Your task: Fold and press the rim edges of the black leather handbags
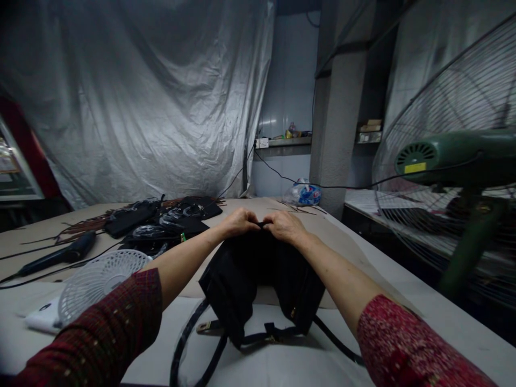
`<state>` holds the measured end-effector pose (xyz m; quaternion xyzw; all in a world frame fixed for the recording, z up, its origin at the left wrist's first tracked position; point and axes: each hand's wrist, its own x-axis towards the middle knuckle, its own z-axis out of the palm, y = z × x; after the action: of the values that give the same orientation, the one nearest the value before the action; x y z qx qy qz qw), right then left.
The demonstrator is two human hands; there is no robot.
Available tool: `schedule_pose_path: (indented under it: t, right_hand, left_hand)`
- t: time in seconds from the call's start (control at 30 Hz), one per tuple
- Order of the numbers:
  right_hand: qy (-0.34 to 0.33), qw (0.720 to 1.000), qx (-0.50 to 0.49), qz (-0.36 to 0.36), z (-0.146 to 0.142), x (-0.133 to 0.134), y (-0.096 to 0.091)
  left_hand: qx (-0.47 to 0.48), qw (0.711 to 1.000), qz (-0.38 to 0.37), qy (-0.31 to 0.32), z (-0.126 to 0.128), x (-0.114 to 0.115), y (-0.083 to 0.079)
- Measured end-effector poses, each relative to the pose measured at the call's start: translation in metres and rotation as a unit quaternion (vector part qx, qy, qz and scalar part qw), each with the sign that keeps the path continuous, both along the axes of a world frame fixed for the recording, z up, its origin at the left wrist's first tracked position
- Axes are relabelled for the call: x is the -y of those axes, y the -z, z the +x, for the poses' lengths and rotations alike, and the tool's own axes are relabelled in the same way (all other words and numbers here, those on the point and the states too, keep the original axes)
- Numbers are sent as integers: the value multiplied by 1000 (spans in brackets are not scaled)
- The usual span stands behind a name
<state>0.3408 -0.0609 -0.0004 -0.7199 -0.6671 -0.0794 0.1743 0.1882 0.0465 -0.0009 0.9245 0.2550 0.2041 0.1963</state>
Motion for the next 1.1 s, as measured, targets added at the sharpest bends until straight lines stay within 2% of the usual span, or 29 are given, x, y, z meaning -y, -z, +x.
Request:
schedule_pose_path:
  t: [0.2, 0.33, 0.5, 0.7, 0.8, 0.93, 1.1]
  right_hand:
    - [30, 999, 11, 4, -3, -8, 1]
    - [12, 1000, 27, 5, -5, -6, 1]
    - [-30, 998, 57, -4, -6, -1, 2]
    - [-14, 995, 99, 7, -16, -4, 9]
    - [-9, 993, 114, 6, -20, 0, 4]
    - [-26, 991, 128, -29, -17, 11, -8]
    - [-7, 989, 144, -29, -12, 22, -10]
  left_hand:
    - [-15, 999, -30, 0, -7, -3, 1]
    - [-14, 1000, -25, -3, -13, -3, 2]
    - [-17, 1000, 9, -5, -15, 3, 2]
    - [-33, 997, 69, -19, -15, 12, -6]
    - [-39, 995, 89, -34, -16, 16, -10]
    - [-43, 993, 105, -28, -18, 24, -12]
    - [-48, 990, 131, -18, -16, 39, -19]
